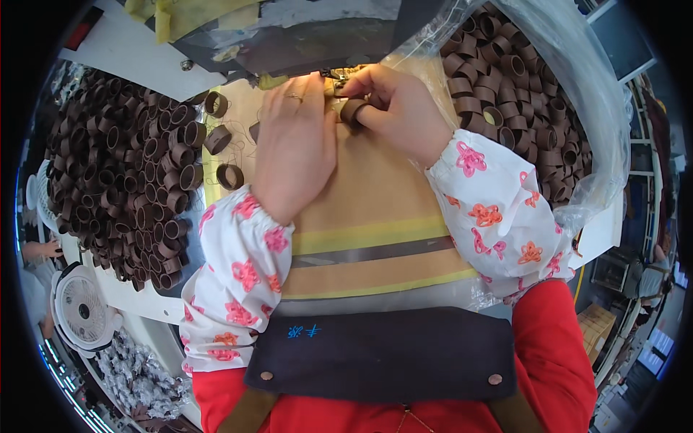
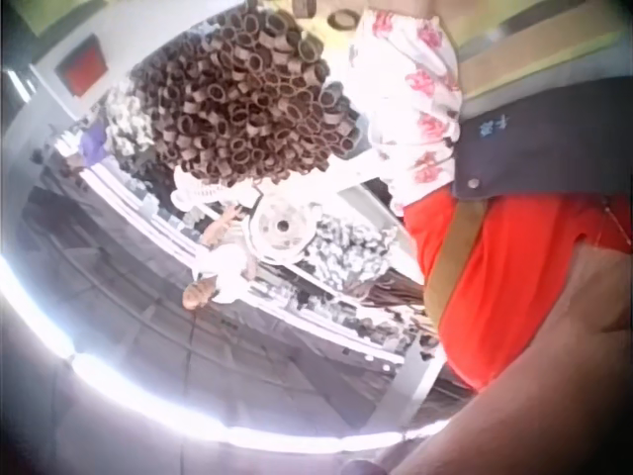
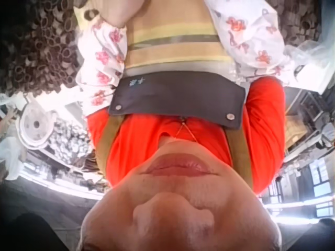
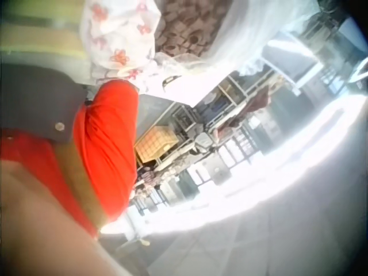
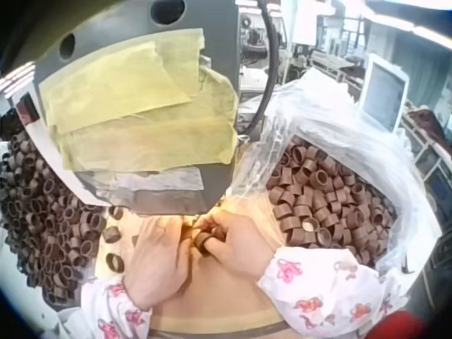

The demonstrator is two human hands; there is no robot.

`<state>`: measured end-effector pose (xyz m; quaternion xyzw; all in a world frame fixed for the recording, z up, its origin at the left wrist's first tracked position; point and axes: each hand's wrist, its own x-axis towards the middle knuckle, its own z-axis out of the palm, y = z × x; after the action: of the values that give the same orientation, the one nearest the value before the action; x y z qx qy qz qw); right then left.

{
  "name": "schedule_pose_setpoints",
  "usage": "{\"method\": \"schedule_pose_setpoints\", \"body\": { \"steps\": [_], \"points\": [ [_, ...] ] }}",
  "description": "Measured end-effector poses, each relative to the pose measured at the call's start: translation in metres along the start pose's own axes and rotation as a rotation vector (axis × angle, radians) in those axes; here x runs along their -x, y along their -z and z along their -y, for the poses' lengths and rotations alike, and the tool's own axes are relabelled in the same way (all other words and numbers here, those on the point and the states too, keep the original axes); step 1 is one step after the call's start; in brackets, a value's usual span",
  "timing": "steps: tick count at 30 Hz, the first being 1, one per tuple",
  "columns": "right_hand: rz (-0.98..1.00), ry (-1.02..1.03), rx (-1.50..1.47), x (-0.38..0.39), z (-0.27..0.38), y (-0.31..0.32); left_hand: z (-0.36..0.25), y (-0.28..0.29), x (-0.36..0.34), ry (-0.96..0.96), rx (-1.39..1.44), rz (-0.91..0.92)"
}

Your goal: Sewing small leather loops using an industrial sewing machine.

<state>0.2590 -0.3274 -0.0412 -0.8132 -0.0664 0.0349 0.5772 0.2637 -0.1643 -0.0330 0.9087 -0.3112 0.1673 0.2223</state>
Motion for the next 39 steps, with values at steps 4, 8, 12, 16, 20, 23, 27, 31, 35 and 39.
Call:
{"method": "schedule_pose_setpoints", "body": {
  "steps": [4, 8, 12, 16, 20, 23, 27, 31, 35, 39],
  "points": [
    [-0.068, -0.02, -0.127, 0.003, -0.007, 0.001, 0.004, -0.016, -0.008, 0.105, 0.003, 0.042],
    [-0.146, -0.014, -0.238, 0.006, -0.008, 0.003, 0.01, -0.016, -0.006, 0.232, 0.397, 0.009],
    [-0.205, 0.008, -0.328, 0.004, -0.014, -0.004, 0.018, -0.016, -0.002, 0.25, 0.726, 0.051],
    [-0.263, 0.063, -0.198, 0.007, -0.017, -0.01, 0.01, -0.004, -0.008, 0.267, 0.675, 0.15],
    [-0.217, 0.167, 0.059, 0.012, -0.004, -0.008, 0.02, -0.012, -0.007, 0.286, 0.747, 0.105],
    [-0.187, 0.256, 0.203, 0.011, -0.006, 0.001, 0.022, -0.009, -0.011, 0.232, 0.657, 0.09],
    [-0.249, 0.431, 0.305, 0.007, -0.015, 0.003, 0.022, -0.011, -0.013, 0.291, 0.66, 0.088],
    [-0.252, 0.491, 0.4, 0.008, -0.015, 0.002, 0.02, -0.011, -0.012, 0.38, 0.744, 0.102],
    [-0.209, 0.441, 0.478, 0.008, -0.011, 0.009, 0.019, -0.021, -0.016, 0.38, 0.715, 0.085],
    [-0.238, 0.383, 0.467, 0.0, -0.007, 0.012, 0.018, -0.02, -0.021, 0.475, 0.65, 0.116]
  ]
}}
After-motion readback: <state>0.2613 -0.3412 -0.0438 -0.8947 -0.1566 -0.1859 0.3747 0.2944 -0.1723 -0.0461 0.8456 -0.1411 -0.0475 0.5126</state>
